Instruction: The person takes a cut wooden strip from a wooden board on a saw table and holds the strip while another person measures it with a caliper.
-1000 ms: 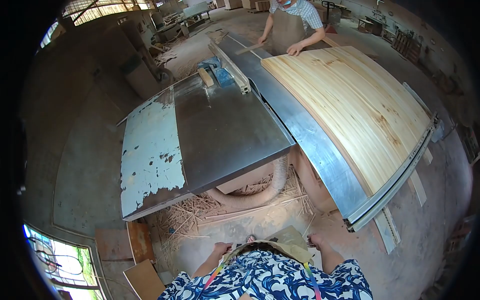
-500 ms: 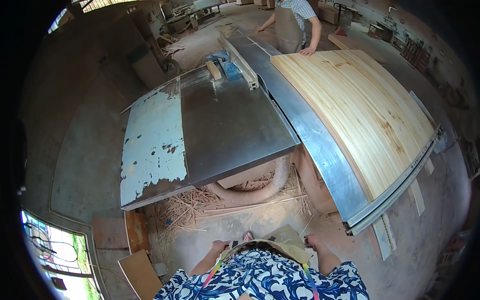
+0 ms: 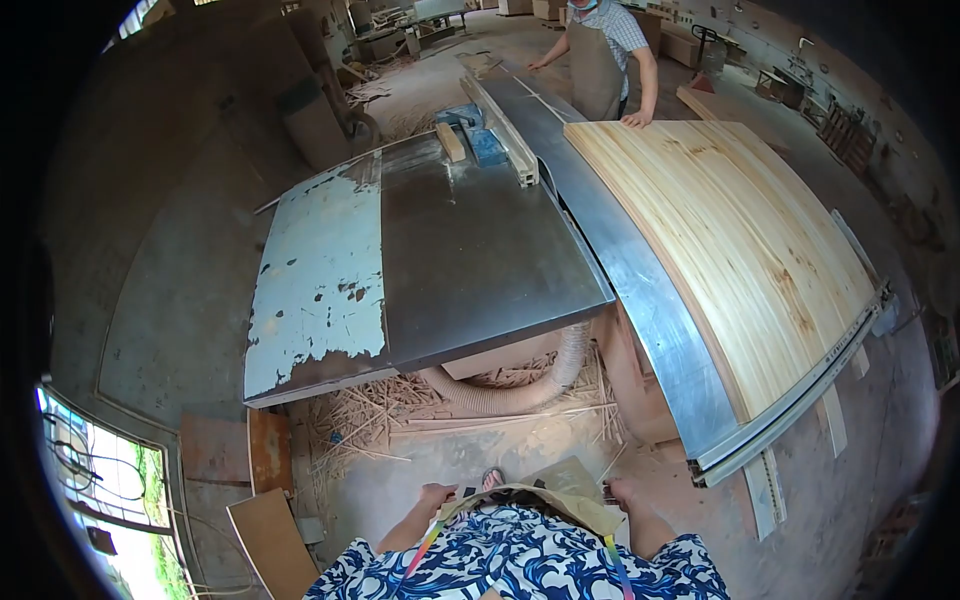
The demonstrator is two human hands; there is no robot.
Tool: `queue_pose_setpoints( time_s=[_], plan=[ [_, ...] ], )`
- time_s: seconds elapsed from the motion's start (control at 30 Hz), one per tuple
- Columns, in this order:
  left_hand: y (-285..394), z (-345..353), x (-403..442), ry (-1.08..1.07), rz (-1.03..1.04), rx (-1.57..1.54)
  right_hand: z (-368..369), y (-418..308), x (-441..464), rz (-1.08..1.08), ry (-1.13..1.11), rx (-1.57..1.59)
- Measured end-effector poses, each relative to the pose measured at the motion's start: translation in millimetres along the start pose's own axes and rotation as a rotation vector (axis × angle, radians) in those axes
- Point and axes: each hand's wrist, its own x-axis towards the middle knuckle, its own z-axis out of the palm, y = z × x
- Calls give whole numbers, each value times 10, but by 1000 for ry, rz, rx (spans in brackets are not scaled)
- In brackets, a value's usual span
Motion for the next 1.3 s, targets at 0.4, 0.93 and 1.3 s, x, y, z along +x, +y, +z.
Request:
queue_pose_setpoints(
  time_s=[0.4, 0.93, 1.3],
  plan=[
    [79, -67, -160, -8, -35, -66, 34, 22, 55, -9, -31, 0],
    [218, 30, -248, -11, -15, 28, -36, 236, 2, 1, 43, 62],
    [-218, -86, 14, -138, 278, 242, -73, 642, 365, -88, -18, 50]
  ],
)
